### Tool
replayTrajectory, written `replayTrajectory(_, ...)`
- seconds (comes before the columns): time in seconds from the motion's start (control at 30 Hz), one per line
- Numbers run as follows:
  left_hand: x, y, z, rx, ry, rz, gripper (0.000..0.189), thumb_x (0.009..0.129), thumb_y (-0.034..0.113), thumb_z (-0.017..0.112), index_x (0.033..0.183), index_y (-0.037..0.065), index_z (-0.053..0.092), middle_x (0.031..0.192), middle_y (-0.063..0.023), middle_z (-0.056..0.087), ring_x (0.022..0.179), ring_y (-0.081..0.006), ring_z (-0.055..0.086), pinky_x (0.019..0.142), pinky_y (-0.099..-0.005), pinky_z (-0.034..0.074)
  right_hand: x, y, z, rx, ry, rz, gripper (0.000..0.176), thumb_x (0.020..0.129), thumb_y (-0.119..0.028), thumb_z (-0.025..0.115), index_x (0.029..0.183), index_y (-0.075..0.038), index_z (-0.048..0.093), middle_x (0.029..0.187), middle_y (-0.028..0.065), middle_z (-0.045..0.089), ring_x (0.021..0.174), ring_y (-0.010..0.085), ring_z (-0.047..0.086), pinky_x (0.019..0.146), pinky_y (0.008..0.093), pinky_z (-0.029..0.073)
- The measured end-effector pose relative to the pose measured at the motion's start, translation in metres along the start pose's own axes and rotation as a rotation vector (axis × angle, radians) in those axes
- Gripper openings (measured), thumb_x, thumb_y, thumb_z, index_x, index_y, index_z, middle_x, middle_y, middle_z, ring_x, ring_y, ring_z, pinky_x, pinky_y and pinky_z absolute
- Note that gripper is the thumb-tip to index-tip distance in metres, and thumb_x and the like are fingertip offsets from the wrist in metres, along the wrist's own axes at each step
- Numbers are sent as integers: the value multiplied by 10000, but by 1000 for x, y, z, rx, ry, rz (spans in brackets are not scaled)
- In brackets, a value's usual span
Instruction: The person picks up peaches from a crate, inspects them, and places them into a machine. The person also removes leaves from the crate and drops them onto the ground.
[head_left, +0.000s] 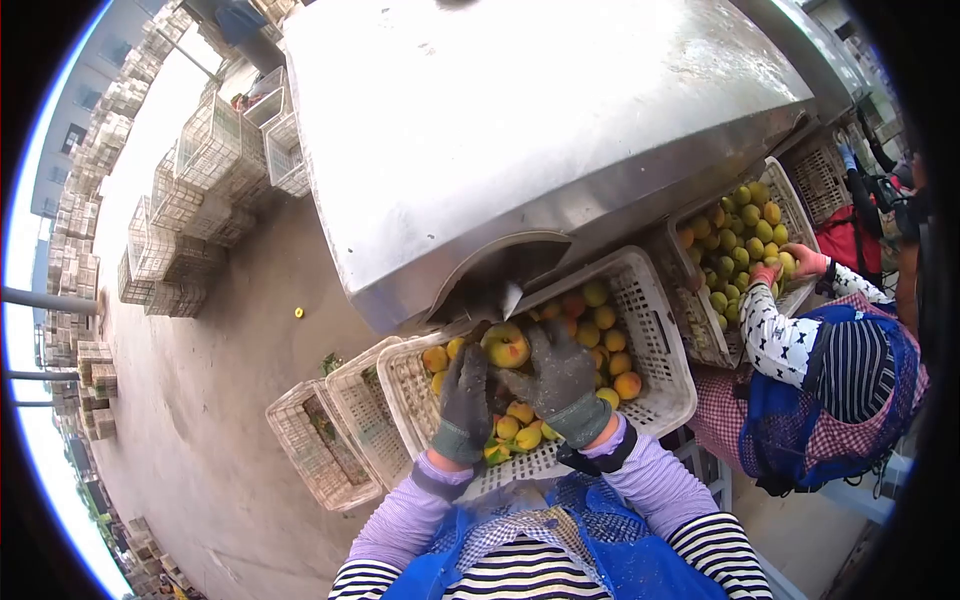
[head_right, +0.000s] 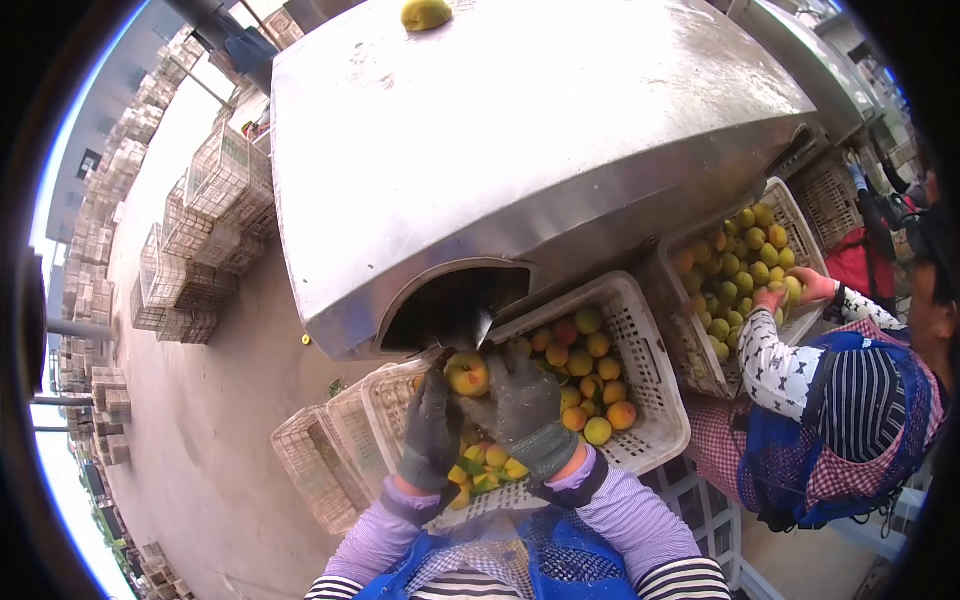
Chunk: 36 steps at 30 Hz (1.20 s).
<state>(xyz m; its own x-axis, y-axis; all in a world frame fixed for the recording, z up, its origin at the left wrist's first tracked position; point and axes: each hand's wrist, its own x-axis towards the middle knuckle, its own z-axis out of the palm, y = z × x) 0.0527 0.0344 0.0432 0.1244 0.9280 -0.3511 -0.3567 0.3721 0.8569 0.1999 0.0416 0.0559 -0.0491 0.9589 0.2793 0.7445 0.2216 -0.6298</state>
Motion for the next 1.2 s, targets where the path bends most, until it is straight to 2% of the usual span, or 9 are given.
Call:
replayTrajectory(0.2, -13, -20, -14, 51, -12, -110, 485, 1073, 219, 466, 1517, 52, 368, 1370, -121, 527, 1244, -244, 554, 1048, -396, 468, 44, 49, 66, 219, 120, -102, 508, 777, -323, 776, 1234, -131, 663, 955, 121, 690, 873, 334, 671, 759, 435, 545)
replayTrajectory(0.37, 16, -73, -40, 921, -146, 264, 427, 1045, 275, 509, 1411, 55, 497, 1374, -135, 558, 1209, -242, 596, 972, -371, 522, 72, 29, 56, 93, 221, 1, 299, 798, -207, 732, 1066, -87, 672, 972, 137, 685, 838, 353, 679, 761, 463, 532)
replayTrajectory(0.47, 41, -146, -55, 294, -14, -137, 500, 948, 169, 608, 1415, 31, 497, 1406, -199, 532, 1264, -352, 545, 1011, -400, 477, 12, 67, 43, 113, 128, 17, 259, 811, -175, 704, 1048, -77, 674, 930, 146, 678, 831, 342, 677, 724, 456, 529)
replayTrajectory(0.53, 65, -186, -82, 765, -100, -180, 520, 933, 68, 595, 1433, -6, 473, 1439, -239, 491, 1326, -413, 466, 1101, -446, 392, -30, 123, 70, -30, -275, 372, 261, 812, -173, 697, 1046, -59, 671, 931, 157, 676, 858, 338, 677, 713, 447, 532)
replayTrajectory(0.6, 81, -204, -56, 1301, -287, 141, 532, 950, 172, 597, 1439, 5, 472, 1435, -236, 497, 1331, -407, 469, 1108, -468, 392, -81, 198, 105, -230, -249, 434, 199, 893, -221, 631, 1004, -58, 651, 945, 144, 664, 884, 325, 664, 761, 462, 526)
replayTrajectory(0.77, 155, -238, -1, 1539, -606, 466, 616, 932, 273, 626, 1464, 26, 440, 1400, -242, 522, 1292, -408, 503, 1097, -482, 400, -79, 253, 104, -183, -365, 737, 247, 927, -192, 579, 1119, -56, 654, 1084, 174, 672, 1000, 353, 661, 858, 460, 524)
replayTrajectory(0.87, 193, -284, -7, 1612, -767, 312, 672, 908, 308, 643, 1472, 23, 415, 1438, -258, 471, 1331, -428, 455, 1111, -489, 377, -93, 268, 133, -86, -257, 723, 303, 958, -191, 543, 1218, -63, 632, 1195, 197, 648, 1113, 363, 632, 938, 445, 503)
replayTrajectory(0.97, 195, -239, 23, 1536, -772, -49, 657, 914, 319, 619, 1462, 16, 419, 1475, -244, 435, 1348, -433, 430, 1117, -491, 362, -90, 274, 139, 14, -345, 759, 351, 975, -195, 526, 1294, -65, 593, 1280, 213, 608, 1223, 351, 578, 1013, 421, 469)
replayTrajectory(1.2, 158, -271, 4, 2004, -660, 215, 642, 911, 302, 565, 1498, 90, 414, 1517, -183, 426, 1366, -382, 436, 1105, -458, 374, -72, 286, 140, 157, -406, 869, 406, 969, -180, 513, 1358, -65, 534, 1314, 206, 582, 1255, 357, 548, 1047, 427, 452)
